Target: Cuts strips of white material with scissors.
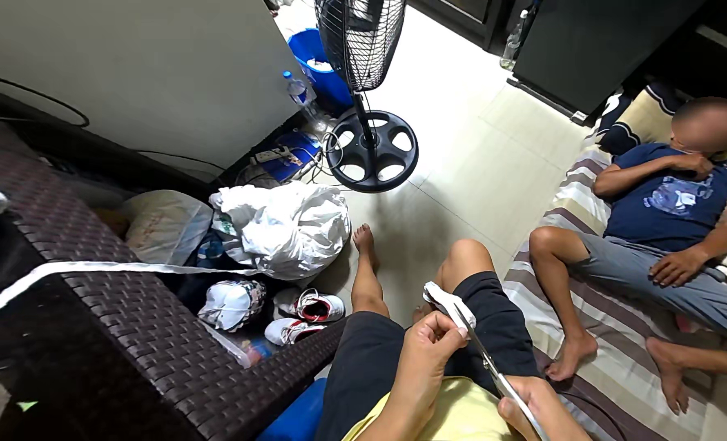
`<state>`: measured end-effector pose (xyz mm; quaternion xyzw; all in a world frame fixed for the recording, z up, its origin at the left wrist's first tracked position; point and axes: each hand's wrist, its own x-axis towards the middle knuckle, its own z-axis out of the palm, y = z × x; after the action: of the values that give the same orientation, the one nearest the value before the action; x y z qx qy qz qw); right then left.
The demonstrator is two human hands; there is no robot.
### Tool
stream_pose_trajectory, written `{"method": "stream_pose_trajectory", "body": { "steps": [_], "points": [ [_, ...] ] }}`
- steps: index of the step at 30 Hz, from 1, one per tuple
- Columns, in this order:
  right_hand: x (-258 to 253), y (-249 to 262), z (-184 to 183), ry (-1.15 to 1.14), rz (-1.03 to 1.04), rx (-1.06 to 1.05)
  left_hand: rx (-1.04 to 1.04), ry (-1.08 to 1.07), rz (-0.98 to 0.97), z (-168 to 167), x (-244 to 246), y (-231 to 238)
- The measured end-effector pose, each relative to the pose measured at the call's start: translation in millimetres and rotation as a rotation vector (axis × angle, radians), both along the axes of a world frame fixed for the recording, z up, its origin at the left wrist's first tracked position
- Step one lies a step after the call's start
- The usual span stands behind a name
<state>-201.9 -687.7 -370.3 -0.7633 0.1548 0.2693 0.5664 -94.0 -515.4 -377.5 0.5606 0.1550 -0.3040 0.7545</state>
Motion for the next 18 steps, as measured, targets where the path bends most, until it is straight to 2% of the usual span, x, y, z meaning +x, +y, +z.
{"method": "stream_pose_trajectory", "body": {
  "steps": [7,14,18],
  "points": [
    [1.7,-5.3,5.1,0.03,0.044,0.028,-0.018,0.007,-0.028,1.8,1.5,1.2],
    [-0.9,-5.8,6.4,0.001,0.02,0.09,-0.011,-0.075,-0.033,-3.6,1.8,4.0],
    [-2.7,-4.7,4.3,-0.047,0.019,0.073,0.036,-0.248,0.046,-4.2,1.7,3.6]
  ]
}}
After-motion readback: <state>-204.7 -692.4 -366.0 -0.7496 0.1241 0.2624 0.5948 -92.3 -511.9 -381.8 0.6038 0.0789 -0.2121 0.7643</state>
